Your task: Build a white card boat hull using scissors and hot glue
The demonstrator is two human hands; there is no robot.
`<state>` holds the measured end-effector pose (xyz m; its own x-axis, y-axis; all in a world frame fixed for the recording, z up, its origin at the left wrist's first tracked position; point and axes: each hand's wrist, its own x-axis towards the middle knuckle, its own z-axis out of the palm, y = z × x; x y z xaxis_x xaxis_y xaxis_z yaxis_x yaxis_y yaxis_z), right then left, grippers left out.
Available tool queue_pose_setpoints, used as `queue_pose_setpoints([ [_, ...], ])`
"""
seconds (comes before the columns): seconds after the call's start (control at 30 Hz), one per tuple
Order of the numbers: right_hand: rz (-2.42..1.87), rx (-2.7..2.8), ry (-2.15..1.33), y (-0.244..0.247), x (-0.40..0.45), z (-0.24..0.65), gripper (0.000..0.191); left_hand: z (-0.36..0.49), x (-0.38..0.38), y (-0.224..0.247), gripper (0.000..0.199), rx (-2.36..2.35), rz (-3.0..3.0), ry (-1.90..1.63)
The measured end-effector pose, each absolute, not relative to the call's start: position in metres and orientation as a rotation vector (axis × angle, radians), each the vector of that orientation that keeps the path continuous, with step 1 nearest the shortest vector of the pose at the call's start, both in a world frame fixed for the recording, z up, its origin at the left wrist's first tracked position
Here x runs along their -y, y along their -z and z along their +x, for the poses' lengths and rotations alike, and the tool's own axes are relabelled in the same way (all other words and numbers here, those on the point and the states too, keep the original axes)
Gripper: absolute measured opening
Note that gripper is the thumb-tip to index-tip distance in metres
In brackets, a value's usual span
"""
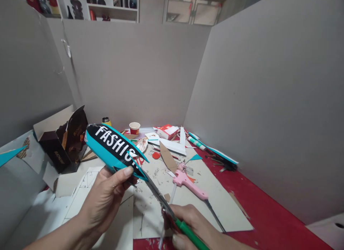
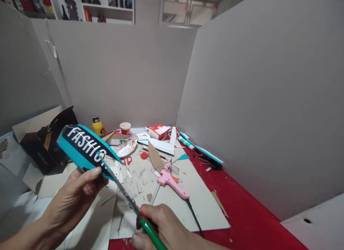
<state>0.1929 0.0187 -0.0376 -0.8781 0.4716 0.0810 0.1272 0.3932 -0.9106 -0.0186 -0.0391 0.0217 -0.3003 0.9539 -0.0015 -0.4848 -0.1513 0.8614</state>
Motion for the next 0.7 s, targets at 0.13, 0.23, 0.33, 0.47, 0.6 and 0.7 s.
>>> queue_pose_setpoints([
  [0.13,-0.501,2.325,-1.493,0.0367,-0.0191,0.1927,0.056,-0.0192,0.0382,-0.0206,0.013,-0.953,0.685,-1.687],
  [0.23,-0.478,2.321,-1.494,0.0378,-0.0199,0.1920,0.055,-0.0190,0.0379,-0.0206,0.013,-0.938,0.671,-1.690],
  [0.33,-0.472,2.318,-1.493,0.0397,-0.0201,0.1912,0.056,-0.0182,0.0384,-0.0214,0.012,-0.920,0.656,-1.690],
  [0.47,-0.446,2.317,-1.501,0.0410,-0.0204,0.1905,0.052,-0.0175,0.0390,-0.0219,0.012,-0.911,0.647,-1.682],
  [0.6,-0.418,2.309,-1.494,0.0421,-0.0209,0.1908,0.048,-0.0178,0.0380,-0.0199,0.015,-0.939,0.655,-1.680],
  [0.7,-0.447,2.322,-1.485,0.0448,-0.0210,0.1917,0.050,-0.0174,0.0369,-0.0184,0.016,-0.956,0.653,-1.684],
])
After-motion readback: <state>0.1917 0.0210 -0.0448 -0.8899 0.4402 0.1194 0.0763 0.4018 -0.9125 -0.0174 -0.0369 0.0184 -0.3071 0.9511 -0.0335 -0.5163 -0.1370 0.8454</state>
